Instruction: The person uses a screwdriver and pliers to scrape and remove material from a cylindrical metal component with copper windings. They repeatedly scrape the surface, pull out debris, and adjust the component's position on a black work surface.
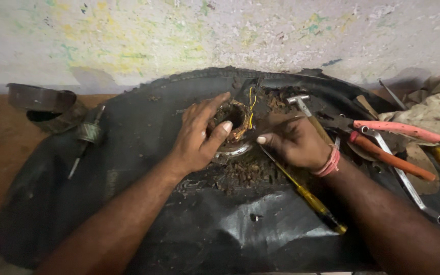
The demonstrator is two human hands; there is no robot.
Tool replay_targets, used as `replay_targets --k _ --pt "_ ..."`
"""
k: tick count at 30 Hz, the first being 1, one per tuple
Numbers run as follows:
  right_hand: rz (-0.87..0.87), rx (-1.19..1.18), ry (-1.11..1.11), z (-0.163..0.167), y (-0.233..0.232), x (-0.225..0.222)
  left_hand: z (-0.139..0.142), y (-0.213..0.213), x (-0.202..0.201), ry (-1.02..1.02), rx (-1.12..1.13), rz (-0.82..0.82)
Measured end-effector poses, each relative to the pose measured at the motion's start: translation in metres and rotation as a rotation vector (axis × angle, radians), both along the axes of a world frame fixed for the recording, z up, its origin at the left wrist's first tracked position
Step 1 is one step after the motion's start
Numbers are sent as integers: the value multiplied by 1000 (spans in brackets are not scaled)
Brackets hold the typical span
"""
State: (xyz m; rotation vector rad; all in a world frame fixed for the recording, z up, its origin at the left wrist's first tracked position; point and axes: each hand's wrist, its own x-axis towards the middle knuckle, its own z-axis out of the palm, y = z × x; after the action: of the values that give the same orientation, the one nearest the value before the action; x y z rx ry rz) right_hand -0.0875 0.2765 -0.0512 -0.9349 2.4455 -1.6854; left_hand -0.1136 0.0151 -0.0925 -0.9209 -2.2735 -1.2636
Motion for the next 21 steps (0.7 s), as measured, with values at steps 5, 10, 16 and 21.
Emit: replay_targets --k 5,10,16,21 --pt "-48 84 41 2 4 1 0 0 0 48 22 -6" --pt "35 304 528 3 19 -2 -2 -1 -2 -5 11 -3" --pt "-176 -10 47 0 37 2 -3 0 -4 66 23 -14" --pt "-148 467 289 -10 18 0 -5 0 -5 -75 -8 7"
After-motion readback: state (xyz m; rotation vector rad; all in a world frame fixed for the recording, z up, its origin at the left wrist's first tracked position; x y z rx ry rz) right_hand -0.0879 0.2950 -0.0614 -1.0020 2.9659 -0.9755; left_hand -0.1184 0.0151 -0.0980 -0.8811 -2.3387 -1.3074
